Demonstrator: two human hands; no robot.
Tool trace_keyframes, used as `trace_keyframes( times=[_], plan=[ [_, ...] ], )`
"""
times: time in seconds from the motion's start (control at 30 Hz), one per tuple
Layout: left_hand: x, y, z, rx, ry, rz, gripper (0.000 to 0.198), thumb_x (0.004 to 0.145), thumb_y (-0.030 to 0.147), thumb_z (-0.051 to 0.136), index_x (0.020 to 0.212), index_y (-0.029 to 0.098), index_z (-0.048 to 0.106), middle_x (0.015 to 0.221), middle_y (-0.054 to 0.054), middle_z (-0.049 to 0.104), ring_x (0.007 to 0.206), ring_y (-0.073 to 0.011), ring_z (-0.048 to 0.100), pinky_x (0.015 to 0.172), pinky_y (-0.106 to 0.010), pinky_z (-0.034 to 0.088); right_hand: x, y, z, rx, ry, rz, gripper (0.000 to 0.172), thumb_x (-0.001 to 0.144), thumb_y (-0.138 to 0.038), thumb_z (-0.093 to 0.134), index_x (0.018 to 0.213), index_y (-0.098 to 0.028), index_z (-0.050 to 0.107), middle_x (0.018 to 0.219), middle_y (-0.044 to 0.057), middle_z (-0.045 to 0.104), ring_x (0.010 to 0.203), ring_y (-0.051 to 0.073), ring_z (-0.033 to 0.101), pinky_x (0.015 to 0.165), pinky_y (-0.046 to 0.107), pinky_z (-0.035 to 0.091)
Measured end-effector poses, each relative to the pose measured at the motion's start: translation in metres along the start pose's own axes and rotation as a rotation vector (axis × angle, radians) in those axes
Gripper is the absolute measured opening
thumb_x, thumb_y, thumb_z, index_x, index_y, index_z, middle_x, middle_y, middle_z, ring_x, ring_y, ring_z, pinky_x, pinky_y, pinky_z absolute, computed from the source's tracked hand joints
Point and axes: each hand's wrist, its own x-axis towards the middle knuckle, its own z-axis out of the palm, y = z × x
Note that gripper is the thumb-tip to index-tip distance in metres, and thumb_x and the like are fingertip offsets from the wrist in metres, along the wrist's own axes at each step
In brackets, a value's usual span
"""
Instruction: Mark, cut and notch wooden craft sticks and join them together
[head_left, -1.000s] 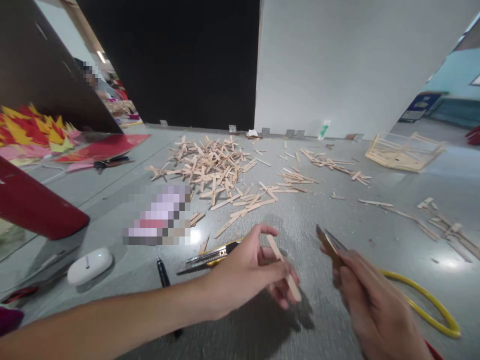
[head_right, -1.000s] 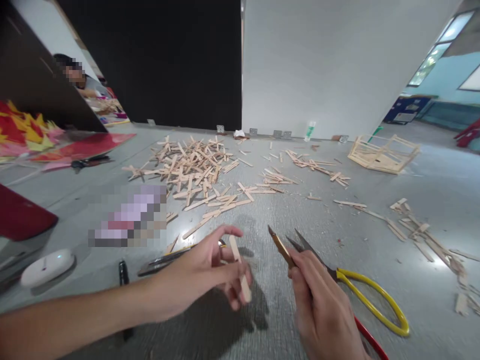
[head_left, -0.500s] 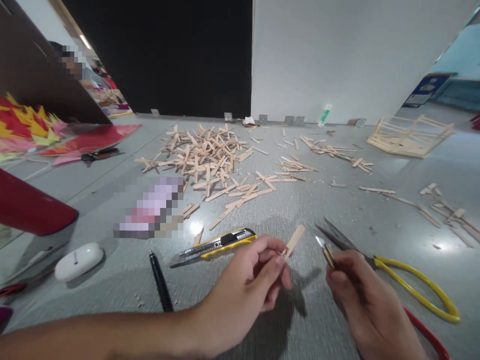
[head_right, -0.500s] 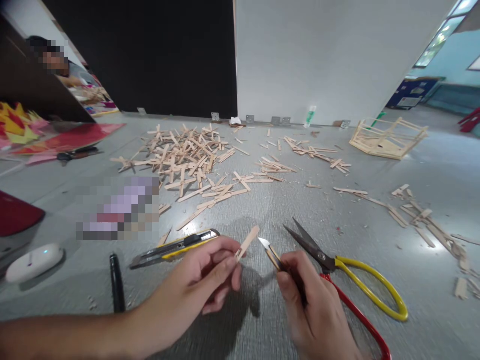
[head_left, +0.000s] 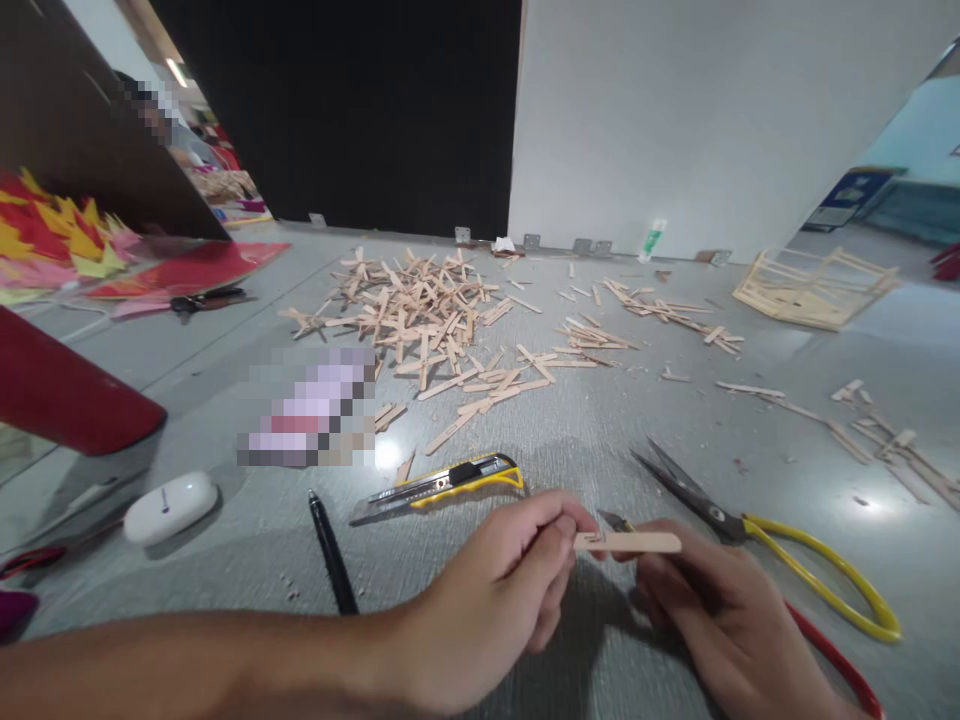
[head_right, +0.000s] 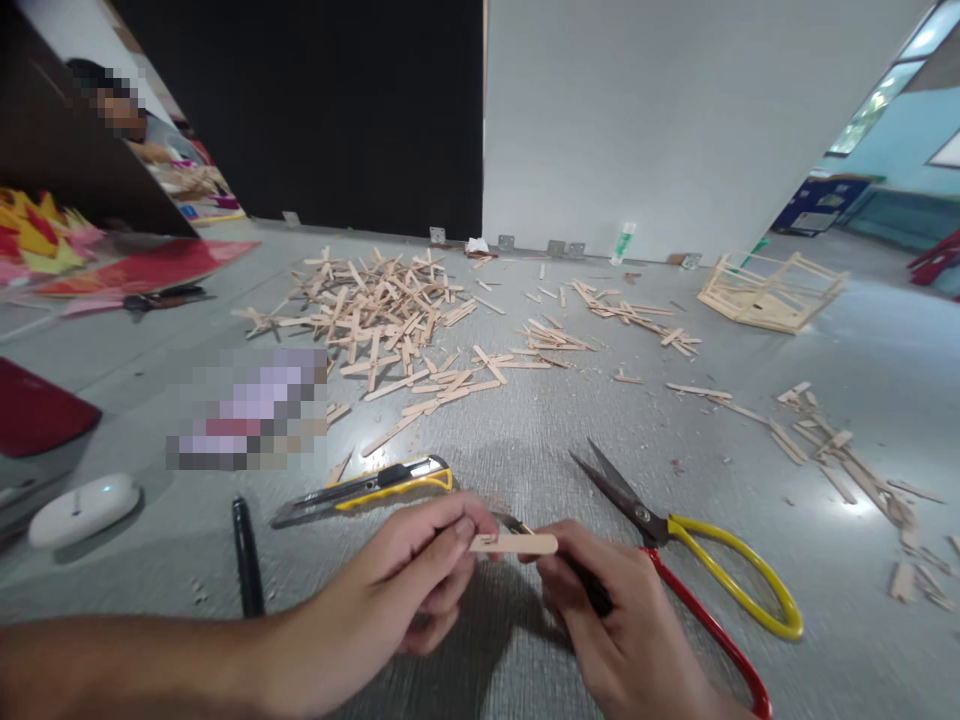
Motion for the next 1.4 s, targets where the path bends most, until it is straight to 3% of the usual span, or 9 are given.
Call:
trace_keyframes(
  times=[0.17,0.33,0.43,0.57,0.7,0.87,1.03,1.13,1.4],
  plan=[
    [0.002,0.012,-0.011,0.466,0.013,0.158,0.03,0.113,0.038,0.04,0.098,0.02,0.06,0.067,0.006,0.045,0.059,-0.011,0.043,0.056,-0.024,0.035,-0.001,0.001,-0.003,-0.016,0.045,-0.031,0.027,0.105,-0.033,0.056,0.084,-0.024,0.071,0.063,-0.004,0.063,0.051,0.012,0.055,0.046,0.019,0.043],
    [0.014,0.015,-0.025,0.831,0.055,0.232,0.02,0.108,0.019,0.046,0.1,0.02,0.064,0.083,0.002,0.062,0.079,-0.0138,0.057,0.075,-0.026,0.041,0.005,0.01,-0.01,-0.254,0.223,-0.051,0.021,0.104,-0.03,0.058,0.108,-0.024,0.077,0.083,0.001,0.081,0.065,0.017,0.075,0.059,0.022,0.057],
    [0.018,0.008,-0.032,0.9,0.088,0.222,0.018,0.104,0.013,0.05,0.1,0.02,0.066,0.089,0.0,0.069,0.083,-0.0155,0.061,0.076,-0.027,0.042,0.007,0.014,-0.012,-0.343,0.277,-0.071,0.021,0.104,-0.031,0.06,0.112,-0.023,0.078,0.084,0.001,0.082,0.068,0.018,0.078,0.063,0.024,0.059],
    [0.017,0.004,-0.033,0.979,0.122,0.15,0.021,0.107,0.02,0.048,0.095,0.021,0.065,0.081,0.0,0.069,0.076,-0.0175,0.061,0.073,-0.03,0.042,0.005,0.009,-0.009,-0.329,0.231,-0.04,0.028,0.104,-0.031,0.059,0.127,-0.023,0.072,0.079,0.0,0.08,0.063,0.016,0.077,0.059,0.022,0.06],
    [0.015,0.007,-0.029,1.116,0.187,0.072,0.024,0.112,0.031,0.039,0.11,0.02,0.061,0.084,-0.004,0.071,0.075,-0.0223,0.065,0.07,-0.034,0.043,0.001,0.003,-0.002,-0.344,0.19,-0.096,0.035,0.104,-0.027,0.055,0.136,-0.018,0.066,0.084,0.003,0.081,0.061,0.016,0.076,0.05,0.021,0.058],
    [0.017,0.008,-0.025,1.279,0.132,0.032,0.031,0.114,0.029,0.033,0.113,0.016,0.061,0.094,-0.011,0.075,0.087,-0.0284,0.073,0.074,-0.038,0.048,-0.005,0.005,0.007,-0.341,0.122,-0.179,0.039,0.105,-0.021,0.055,0.143,-0.017,0.064,0.069,-0.004,0.075,0.046,0.012,0.067,0.048,0.022,0.055],
    [0.016,0.005,-0.023,1.31,0.135,0.03,0.033,0.114,0.029,0.033,0.107,0.017,0.063,0.093,-0.011,0.075,0.088,-0.0281,0.073,0.077,-0.038,0.051,-0.008,0.006,0.011,-0.281,0.121,-0.218,0.038,0.106,-0.018,0.053,0.141,-0.013,0.067,0.092,0.005,0.085,0.07,0.016,0.08,0.062,0.023,0.063],
    [0.015,0.001,-0.024,1.366,0.11,0.031,0.034,0.114,0.027,0.03,0.11,0.017,0.062,0.093,-0.011,0.075,0.088,-0.0283,0.074,0.077,-0.038,0.052,-0.01,0.008,0.014,-0.281,0.092,-0.225,0.04,0.108,-0.019,0.052,0.144,-0.013,0.066,0.091,0.007,0.085,0.082,0.02,0.083,0.066,0.025,0.065],
    [0.016,-0.002,-0.024,1.56,0.024,0.03,0.032,0.113,0.022,0.028,0.112,0.016,0.059,0.085,-0.01,0.074,0.076,-0.0247,0.073,0.068,-0.034,0.048,-0.01,0.011,0.019,-0.28,0.095,-0.236,0.042,0.109,-0.019,0.047,0.143,-0.004,0.067,0.066,0.003,0.073,0.058,0.018,0.074,0.059,0.026,0.062]
  ],
)
